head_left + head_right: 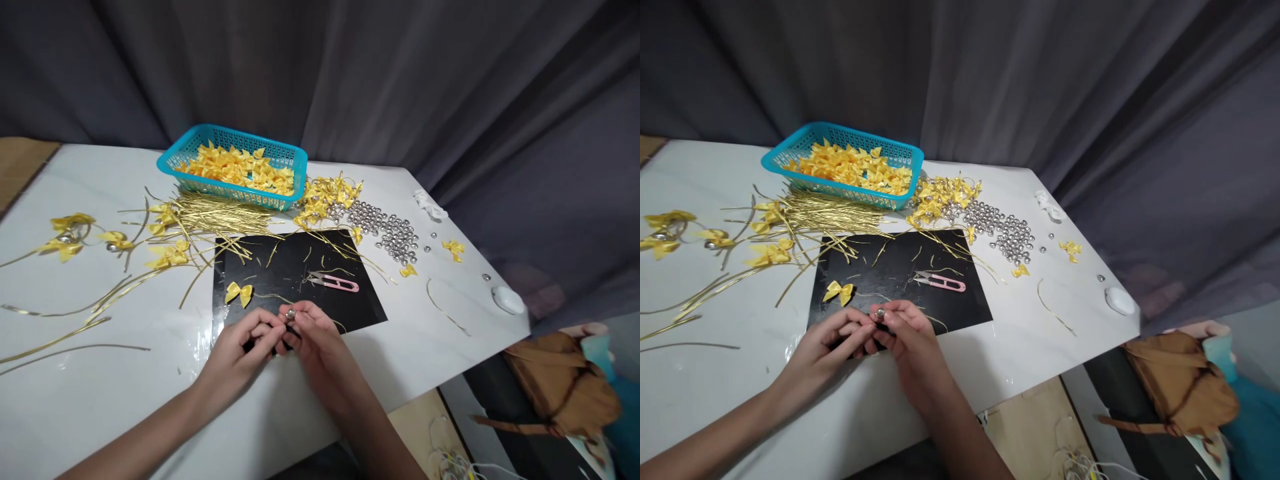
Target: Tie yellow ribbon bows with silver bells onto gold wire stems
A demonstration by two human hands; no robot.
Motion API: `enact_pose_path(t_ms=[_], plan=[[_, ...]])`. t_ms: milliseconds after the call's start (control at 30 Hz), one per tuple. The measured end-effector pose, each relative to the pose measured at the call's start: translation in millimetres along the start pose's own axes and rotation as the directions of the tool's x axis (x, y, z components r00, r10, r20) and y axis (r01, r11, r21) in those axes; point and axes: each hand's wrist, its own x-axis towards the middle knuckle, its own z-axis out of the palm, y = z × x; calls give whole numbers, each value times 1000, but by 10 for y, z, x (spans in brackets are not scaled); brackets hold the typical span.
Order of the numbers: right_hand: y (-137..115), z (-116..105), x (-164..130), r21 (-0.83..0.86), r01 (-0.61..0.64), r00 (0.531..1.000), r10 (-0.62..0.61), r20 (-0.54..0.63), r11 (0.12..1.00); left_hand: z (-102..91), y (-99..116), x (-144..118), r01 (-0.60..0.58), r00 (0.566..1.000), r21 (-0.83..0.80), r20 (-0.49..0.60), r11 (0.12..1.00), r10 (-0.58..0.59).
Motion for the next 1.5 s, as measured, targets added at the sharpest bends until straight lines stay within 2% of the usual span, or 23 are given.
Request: enact_pose_path(t_ms=[200,367,533,733,933,1067,1200,1267,1367,1500], plan=[[2,0,-13,-21,7,1000,-7,0,1000,-5,40,4,-21,1000,3,-20,1000,21],[5,14,-11,-112,70,997,-71,-3,991,-14,57,-4,-26,999,2,-28,1000,26],[-1,25,-23,-231,107,994,-104,23,967,-9,34,1,-55,996,-18,-69,998,54],[1,21,-62,-332,199,980,-198,37,922,-6,37,12,-47,997,-77,-58,996,42],[-11,20,-57,-407,223,974,-219,57,886,-8,49,37,-40,997,-85,-66,996,34],[-19,33,-59,-569,242,966,-252,62,786,-3,11,52,-17,998,-121,-63,992,9],[-2,39,-61,-715,318,926,-365,94,623,4,1,50,-7,998,-110,-60,994,1],[10,40,-63,-749,342,909,-401,111,568,6,9,47,-14,998,-91,-69,996,8],[20,34,-68,-760,371,891,-435,130,533,8,20,42,-25,995,-69,-96,997,19],[22,25,-62,-763,360,896,-426,124,536,18,32,38,-49,991,-64,-126,997,41]])
